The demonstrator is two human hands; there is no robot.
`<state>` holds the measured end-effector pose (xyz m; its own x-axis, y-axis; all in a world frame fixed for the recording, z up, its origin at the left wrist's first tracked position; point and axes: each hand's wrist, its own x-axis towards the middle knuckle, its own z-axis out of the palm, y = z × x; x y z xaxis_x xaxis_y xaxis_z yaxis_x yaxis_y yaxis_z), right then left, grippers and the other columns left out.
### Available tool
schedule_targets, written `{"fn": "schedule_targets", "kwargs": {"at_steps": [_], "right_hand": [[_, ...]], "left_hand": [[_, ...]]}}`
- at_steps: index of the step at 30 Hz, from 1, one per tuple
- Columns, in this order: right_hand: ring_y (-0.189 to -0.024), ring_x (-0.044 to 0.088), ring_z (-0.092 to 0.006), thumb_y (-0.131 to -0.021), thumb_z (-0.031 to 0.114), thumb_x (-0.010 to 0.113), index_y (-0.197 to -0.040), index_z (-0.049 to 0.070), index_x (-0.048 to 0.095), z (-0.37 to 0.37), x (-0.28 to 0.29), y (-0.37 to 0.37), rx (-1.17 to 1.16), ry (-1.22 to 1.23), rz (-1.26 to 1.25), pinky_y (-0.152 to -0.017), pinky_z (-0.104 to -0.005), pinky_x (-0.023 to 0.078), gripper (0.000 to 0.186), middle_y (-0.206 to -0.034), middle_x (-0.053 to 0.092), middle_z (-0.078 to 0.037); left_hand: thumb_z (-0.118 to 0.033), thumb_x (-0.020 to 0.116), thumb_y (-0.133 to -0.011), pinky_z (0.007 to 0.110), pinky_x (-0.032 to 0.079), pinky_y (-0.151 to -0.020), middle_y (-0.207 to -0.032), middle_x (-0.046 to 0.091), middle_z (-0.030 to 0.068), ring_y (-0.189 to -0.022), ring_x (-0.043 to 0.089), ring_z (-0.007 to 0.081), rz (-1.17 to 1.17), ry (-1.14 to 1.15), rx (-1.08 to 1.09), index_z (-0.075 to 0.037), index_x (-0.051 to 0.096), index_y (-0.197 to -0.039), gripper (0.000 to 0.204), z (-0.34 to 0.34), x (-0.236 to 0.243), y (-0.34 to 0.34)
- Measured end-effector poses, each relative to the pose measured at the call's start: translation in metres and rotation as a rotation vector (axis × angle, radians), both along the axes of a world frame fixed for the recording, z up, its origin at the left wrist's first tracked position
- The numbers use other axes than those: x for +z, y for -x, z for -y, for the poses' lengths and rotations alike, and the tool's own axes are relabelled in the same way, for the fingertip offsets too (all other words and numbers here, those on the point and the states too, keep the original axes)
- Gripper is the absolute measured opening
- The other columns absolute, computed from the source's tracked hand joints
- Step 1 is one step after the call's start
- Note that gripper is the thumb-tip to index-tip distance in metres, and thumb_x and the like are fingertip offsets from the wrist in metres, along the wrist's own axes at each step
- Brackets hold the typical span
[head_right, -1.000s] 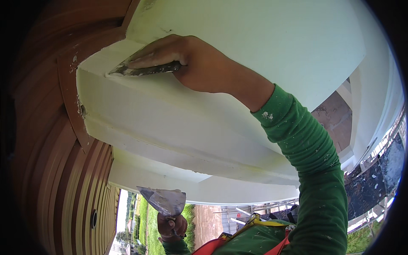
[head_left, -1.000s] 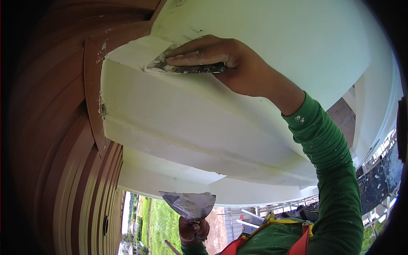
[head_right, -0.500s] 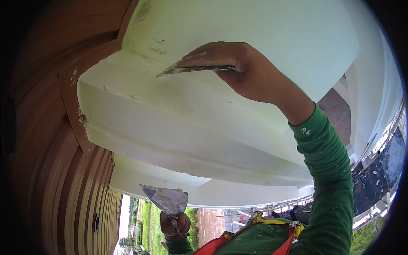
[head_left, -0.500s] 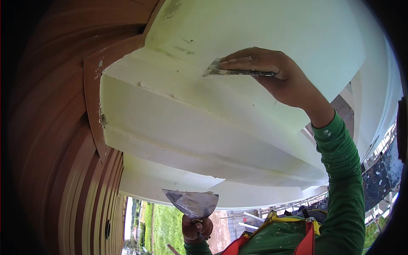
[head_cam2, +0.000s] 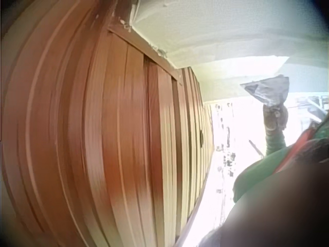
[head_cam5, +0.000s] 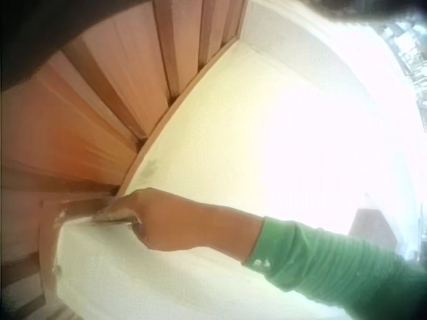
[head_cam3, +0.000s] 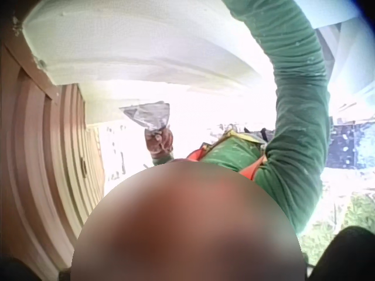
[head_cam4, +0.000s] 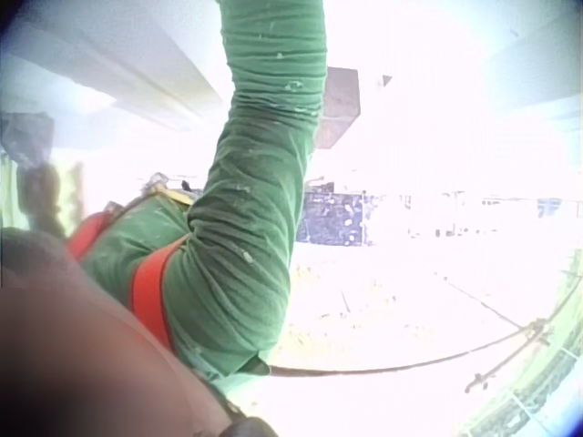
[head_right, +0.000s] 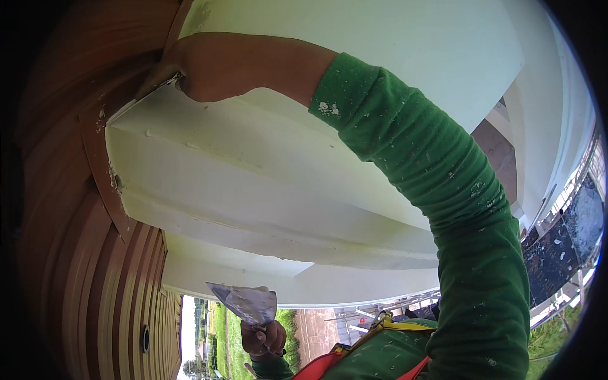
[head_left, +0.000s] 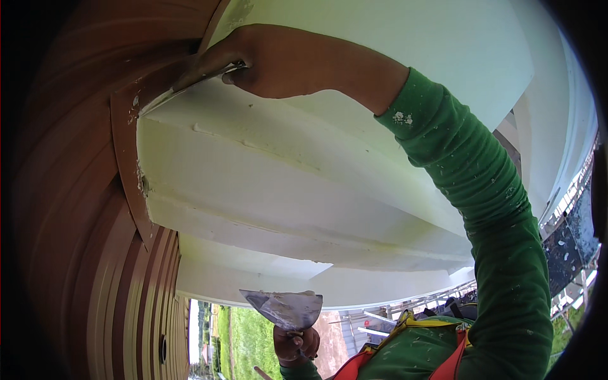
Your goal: The person applies plaster to the underside of a white architectural overhang using a trowel and a hawk. They repeatedly scoop plaster from the hawk and smooth it onto the surface, working along the edge and corners of the structure.
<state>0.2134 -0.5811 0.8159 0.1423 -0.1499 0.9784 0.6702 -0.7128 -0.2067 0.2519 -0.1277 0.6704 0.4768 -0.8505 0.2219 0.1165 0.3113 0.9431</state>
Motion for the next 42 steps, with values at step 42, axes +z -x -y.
{"fn": "schedule_targets", "kwargs": {"at_steps": [42], "right_hand": [[-0.108, 0.063, -0.0323, -0.088, -0.005, 0.061, -0.131, 0.012, 0.063, -0.014, -0.241, 0.093, -0.085, -0.277, -0.227, -0.093, -0.0412, 0.052, 0.046, -0.12, 0.066, -0.013]], "left_hand": [[-0.011, 0.06, -0.094, 0.025, 0.044, -0.034, -0.058, 0.047, 0.0026, -0.038, 0.046, 0.011, 0.015, -0.097, -0.271, -0.001, 0.028, -0.15, 0.065, 0.023, -0.028, -0.031]]}}
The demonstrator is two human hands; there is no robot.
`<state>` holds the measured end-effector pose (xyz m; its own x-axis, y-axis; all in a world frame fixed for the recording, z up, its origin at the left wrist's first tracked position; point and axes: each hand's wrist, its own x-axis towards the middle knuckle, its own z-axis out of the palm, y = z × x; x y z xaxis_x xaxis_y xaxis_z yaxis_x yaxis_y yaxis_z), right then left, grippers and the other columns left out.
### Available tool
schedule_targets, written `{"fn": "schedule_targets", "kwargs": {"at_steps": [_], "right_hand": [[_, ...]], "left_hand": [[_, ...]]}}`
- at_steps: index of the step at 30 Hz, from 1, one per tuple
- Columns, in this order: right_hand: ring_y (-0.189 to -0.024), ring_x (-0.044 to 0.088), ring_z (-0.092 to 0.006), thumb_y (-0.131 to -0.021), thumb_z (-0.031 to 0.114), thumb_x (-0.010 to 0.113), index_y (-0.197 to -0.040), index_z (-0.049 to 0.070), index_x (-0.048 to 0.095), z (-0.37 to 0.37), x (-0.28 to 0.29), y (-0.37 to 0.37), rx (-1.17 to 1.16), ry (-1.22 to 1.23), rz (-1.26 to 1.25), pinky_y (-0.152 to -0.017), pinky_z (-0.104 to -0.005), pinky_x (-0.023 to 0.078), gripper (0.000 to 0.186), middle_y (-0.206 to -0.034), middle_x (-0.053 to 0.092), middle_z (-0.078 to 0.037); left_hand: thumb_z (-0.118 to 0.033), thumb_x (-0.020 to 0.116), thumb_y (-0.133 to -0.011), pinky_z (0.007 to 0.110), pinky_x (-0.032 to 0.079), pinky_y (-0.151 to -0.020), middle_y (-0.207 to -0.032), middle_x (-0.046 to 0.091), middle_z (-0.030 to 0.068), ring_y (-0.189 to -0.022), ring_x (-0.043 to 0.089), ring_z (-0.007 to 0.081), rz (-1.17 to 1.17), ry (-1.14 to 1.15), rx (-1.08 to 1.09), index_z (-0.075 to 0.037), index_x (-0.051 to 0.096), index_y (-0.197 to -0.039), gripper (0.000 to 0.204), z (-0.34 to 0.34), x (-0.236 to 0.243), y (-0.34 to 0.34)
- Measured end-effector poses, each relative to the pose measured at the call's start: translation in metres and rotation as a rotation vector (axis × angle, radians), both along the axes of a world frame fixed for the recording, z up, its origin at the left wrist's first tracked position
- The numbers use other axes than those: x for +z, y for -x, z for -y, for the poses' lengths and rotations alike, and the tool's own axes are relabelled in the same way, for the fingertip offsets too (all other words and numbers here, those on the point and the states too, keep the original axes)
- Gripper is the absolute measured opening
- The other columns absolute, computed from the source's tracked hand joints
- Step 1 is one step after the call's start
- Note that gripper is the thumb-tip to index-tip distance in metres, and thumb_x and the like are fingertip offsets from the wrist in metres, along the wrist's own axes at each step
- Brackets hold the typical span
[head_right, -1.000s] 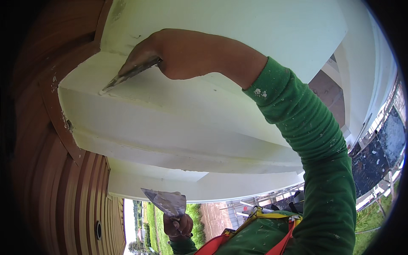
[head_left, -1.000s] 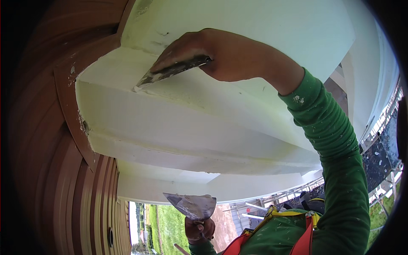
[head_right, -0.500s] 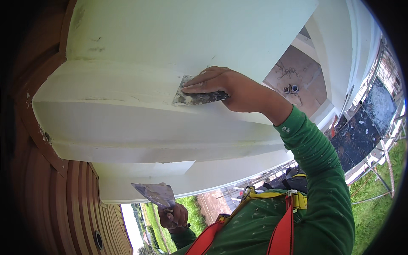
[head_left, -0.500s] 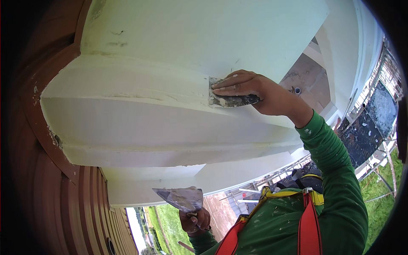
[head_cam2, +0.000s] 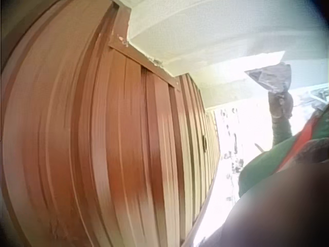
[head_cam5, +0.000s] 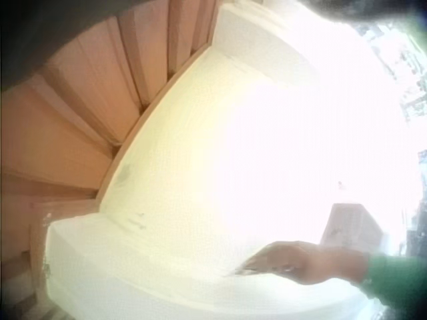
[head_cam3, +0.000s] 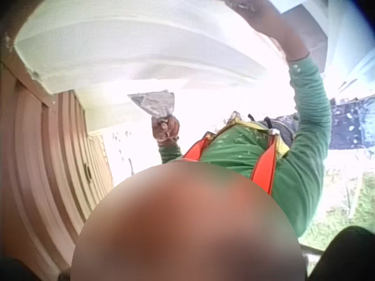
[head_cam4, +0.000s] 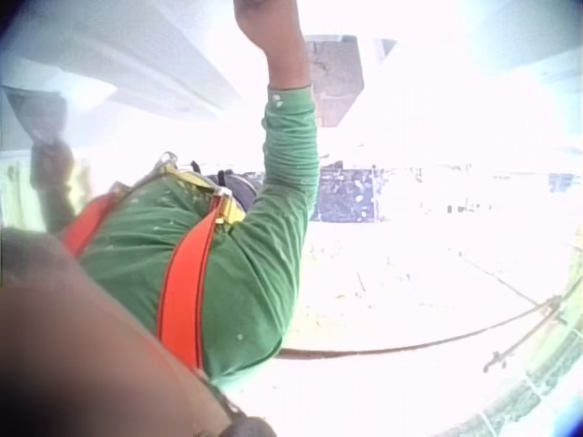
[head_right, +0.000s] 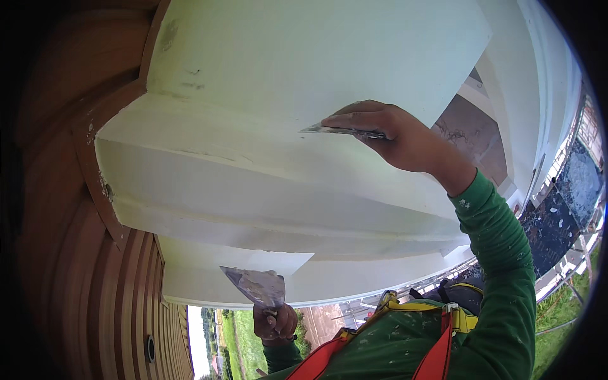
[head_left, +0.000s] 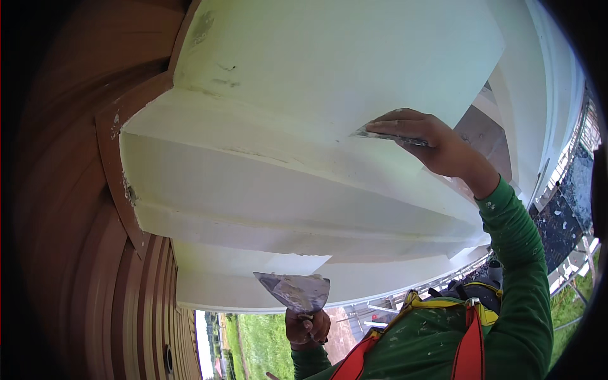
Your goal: The person applies plaster to the underside of a white architectural overhang using a trowel and a hawk. They repeatedly scoop plaster from the hawk and smooth it onto the surface, working along the edge and corners of the structure.
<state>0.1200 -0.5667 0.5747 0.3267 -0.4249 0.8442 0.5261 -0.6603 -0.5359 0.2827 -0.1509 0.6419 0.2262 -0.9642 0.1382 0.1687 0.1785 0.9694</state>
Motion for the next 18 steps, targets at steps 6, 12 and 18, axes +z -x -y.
{"fn": "schedule_targets", "kwargs": {"at_steps": [6, 12, 18], "right_hand": [[-0.114, 0.062, -0.029, -0.094, 0.002, 0.058, -0.129, 0.013, 0.065, 0.003, 0.166, -0.055, 0.128, 0.27, 0.333, -0.097, -0.0375, 0.051, 0.037, -0.127, 0.065, -0.011], [-0.111, 0.063, -0.0291, -0.097, 0.009, 0.056, -0.126, 0.02, 0.068, 0.007, 0.228, -0.07, 0.111, 0.238, 0.265, -0.099, -0.0369, 0.05, 0.033, -0.128, 0.066, -0.007], [-0.111, 0.063, -0.03, -0.092, 0.002, 0.055, -0.125, 0.02, 0.069, 0.006, 0.217, -0.073, 0.123, 0.23, 0.141, -0.1, -0.0358, 0.049, 0.04, -0.122, 0.069, -0.007]], "left_hand": [[-0.01, 0.061, -0.092, 0.026, 0.041, -0.035, -0.057, 0.047, 0.0034, -0.039, 0.045, 0.0123, -0.049, 0.021, 0.139, 0.004, 0.033, -0.144, 0.06, -0.022, -0.004, 0.009], [-0.005, 0.059, -0.089, 0.027, 0.041, -0.039, -0.057, 0.045, 0.0045, -0.041, 0.043, 0.0136, -0.102, 0.055, 0.198, 0.01, 0.04, -0.137, 0.053, -0.03, 0.001, 0.021], [-0.004, 0.058, -0.089, 0.028, 0.041, -0.039, -0.057, 0.046, 0.0049, -0.041, 0.043, 0.0141, -0.093, 0.083, 0.164, 0.009, 0.041, -0.137, 0.052, -0.038, -0.004, 0.014]]}}
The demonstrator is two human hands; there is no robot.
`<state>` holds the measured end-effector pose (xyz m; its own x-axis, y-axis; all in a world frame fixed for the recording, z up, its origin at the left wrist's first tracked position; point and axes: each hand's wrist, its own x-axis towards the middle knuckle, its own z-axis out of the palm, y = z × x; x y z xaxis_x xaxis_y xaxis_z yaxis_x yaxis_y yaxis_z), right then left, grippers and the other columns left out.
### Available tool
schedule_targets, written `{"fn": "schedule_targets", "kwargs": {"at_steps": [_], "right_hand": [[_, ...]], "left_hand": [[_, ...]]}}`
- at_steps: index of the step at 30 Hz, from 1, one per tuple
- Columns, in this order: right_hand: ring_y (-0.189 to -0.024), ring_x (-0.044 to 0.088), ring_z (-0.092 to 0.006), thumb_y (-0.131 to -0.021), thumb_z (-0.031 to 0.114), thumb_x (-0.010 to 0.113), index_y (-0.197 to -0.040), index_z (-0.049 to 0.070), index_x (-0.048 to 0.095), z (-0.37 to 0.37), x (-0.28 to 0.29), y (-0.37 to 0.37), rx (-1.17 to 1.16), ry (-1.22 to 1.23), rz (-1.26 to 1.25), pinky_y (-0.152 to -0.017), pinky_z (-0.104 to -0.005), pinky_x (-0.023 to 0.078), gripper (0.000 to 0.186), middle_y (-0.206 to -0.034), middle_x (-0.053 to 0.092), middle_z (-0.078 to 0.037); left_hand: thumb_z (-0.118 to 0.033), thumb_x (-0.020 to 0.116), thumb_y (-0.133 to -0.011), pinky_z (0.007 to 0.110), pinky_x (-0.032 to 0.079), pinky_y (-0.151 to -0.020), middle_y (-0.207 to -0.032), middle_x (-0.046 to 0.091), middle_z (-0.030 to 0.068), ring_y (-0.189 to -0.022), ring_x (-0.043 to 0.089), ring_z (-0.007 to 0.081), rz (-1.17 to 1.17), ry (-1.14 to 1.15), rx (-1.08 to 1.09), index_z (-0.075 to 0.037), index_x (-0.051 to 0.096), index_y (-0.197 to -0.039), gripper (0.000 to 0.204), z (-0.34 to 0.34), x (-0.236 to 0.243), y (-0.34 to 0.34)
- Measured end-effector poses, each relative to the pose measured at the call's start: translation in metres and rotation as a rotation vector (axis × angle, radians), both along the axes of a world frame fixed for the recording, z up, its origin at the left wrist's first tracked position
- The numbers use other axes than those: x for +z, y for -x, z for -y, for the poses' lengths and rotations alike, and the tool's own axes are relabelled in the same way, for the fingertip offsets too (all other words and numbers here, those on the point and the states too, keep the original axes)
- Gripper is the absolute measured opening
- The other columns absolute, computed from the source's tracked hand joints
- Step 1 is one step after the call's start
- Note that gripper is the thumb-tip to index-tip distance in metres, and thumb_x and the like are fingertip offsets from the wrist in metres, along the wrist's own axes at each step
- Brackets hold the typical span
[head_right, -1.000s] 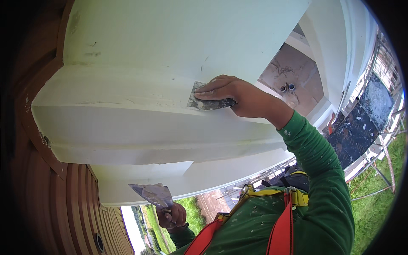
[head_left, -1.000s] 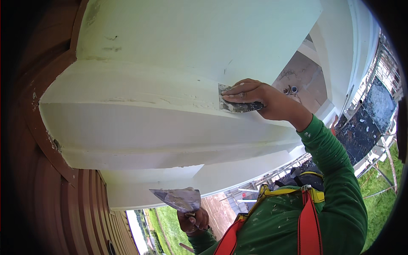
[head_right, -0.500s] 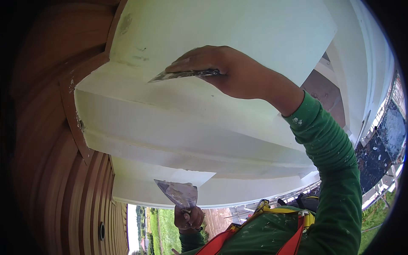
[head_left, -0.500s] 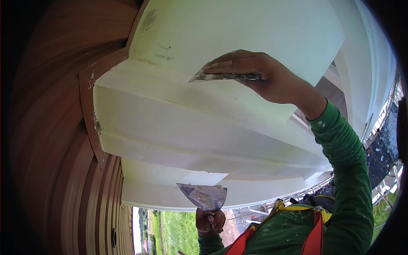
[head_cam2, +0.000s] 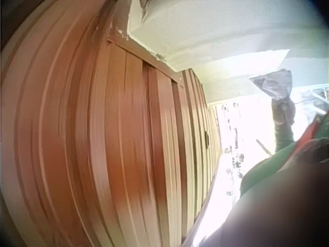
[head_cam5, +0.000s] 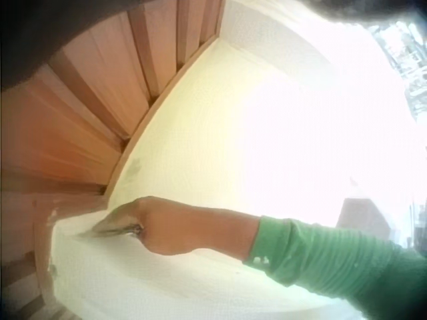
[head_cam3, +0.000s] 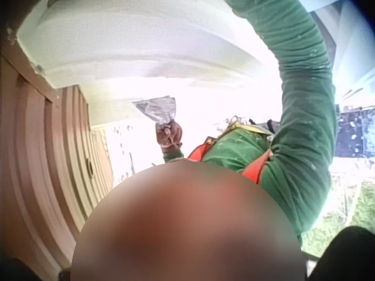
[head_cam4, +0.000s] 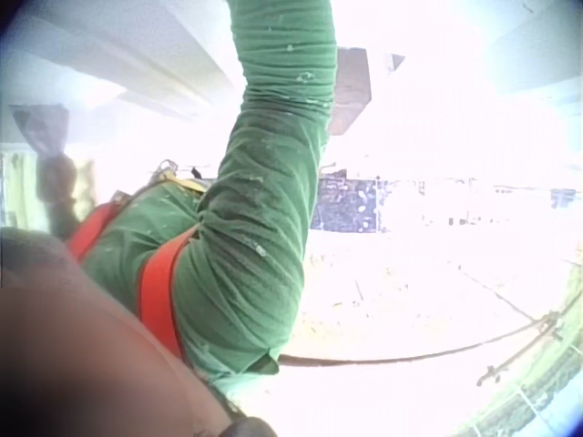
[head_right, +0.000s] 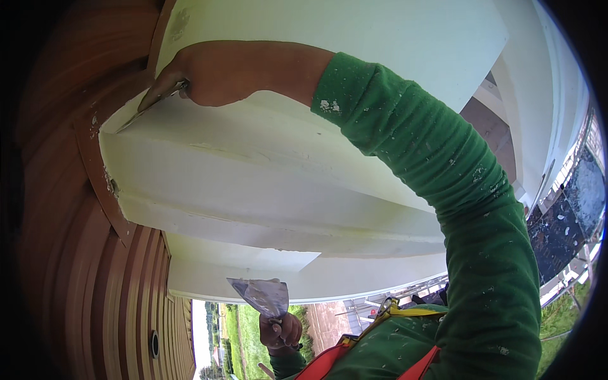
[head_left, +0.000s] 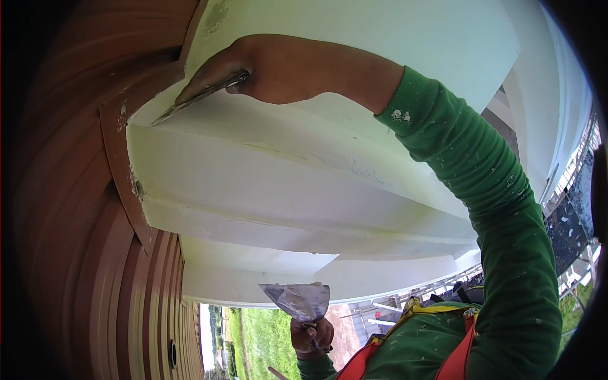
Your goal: The person applies plaster to the underside of a white architectural overhang using a trowel and a hawk. They repeatedly scoop plaster from the hawk and smooth it onto the surface, working along the edge and corners of the structure.
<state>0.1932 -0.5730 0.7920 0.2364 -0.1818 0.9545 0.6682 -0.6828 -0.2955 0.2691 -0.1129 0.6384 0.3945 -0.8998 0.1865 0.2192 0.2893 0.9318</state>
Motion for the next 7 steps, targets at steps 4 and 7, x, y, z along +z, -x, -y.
{"fn": "schedule_targets", "kwargs": {"at_steps": [4, 7], "right_hand": [[-0.114, 0.063, -0.0283, -0.087, -0.003, 0.057, -0.123, 0.017, 0.07, 0.007, -0.048, -0.004, 0.041, 0.048, 0.092, -0.102, -0.0361, 0.048, 0.043, -0.122, 0.069, -0.008], [-0.117, 0.062, -0.0269, -0.085, -0.006, 0.058, -0.122, 0.015, 0.071, 0.01, -0.082, -0.008, 0.065, 0.031, 0.096, -0.104, -0.036, 0.048, 0.044, -0.123, 0.069, -0.009]], "left_hand": [[-0.005, 0.059, -0.09, 0.028, 0.042, -0.039, -0.058, 0.046, 0.0052, -0.041, 0.044, 0.0145, -0.025, -0.027, 0.016, 0.008, 0.04, -0.138, 0.054, 0.0, 0.001, -0.002], [-0.005, 0.061, -0.089, 0.029, 0.046, -0.04, -0.058, 0.046, 0.0056, -0.042, 0.045, 0.0155, -0.044, -0.053, -0.007, 0.006, 0.037, -0.142, 0.059, 0.002, -0.002, -0.009]]}}
